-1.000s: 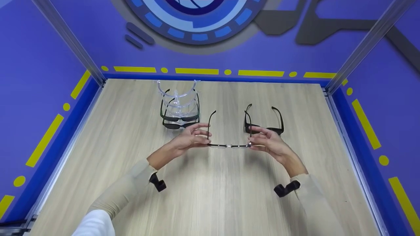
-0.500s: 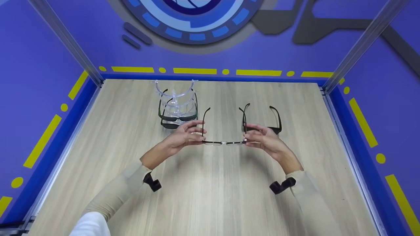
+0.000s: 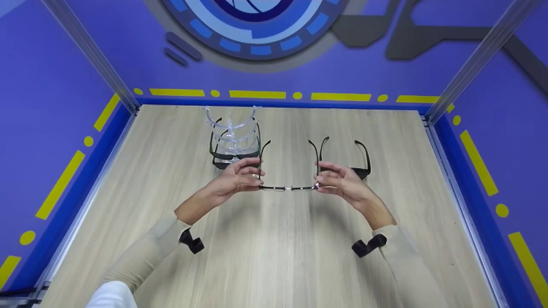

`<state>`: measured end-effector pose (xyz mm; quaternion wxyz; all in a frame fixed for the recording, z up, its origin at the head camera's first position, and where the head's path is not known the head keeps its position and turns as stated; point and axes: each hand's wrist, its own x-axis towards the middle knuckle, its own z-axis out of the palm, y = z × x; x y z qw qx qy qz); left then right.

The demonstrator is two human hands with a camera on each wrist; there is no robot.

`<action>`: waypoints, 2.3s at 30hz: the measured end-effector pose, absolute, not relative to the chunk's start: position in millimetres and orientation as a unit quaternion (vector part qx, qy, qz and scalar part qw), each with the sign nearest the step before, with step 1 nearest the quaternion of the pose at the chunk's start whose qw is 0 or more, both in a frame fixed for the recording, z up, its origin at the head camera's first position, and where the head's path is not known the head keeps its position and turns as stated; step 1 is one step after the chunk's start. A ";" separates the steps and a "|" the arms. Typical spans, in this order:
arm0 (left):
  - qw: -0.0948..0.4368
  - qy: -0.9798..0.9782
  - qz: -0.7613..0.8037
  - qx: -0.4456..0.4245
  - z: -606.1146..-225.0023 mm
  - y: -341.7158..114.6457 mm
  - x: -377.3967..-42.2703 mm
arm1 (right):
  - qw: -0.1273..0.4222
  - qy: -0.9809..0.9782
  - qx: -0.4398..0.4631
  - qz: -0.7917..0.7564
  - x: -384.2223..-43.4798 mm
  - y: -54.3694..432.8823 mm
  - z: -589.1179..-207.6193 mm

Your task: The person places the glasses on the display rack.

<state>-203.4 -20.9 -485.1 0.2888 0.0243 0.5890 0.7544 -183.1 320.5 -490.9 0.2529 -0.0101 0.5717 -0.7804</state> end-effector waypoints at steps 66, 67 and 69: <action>0.237 0.596 0.766 0.040 -459.5 -105.8 -196.1 | 0.277 0.593 -0.005 -0.756 -212.1 231.9 -462.4; 0.237 0.596 0.766 0.040 -459.1 -106.5 -195.7 | 0.278 0.592 -0.006 -0.756 -212.3 231.7 -462.0; 0.238 0.595 0.767 0.039 -458.2 -107.6 -194.9 | 0.280 0.591 -0.005 -0.756 -212.4 231.3 -461.4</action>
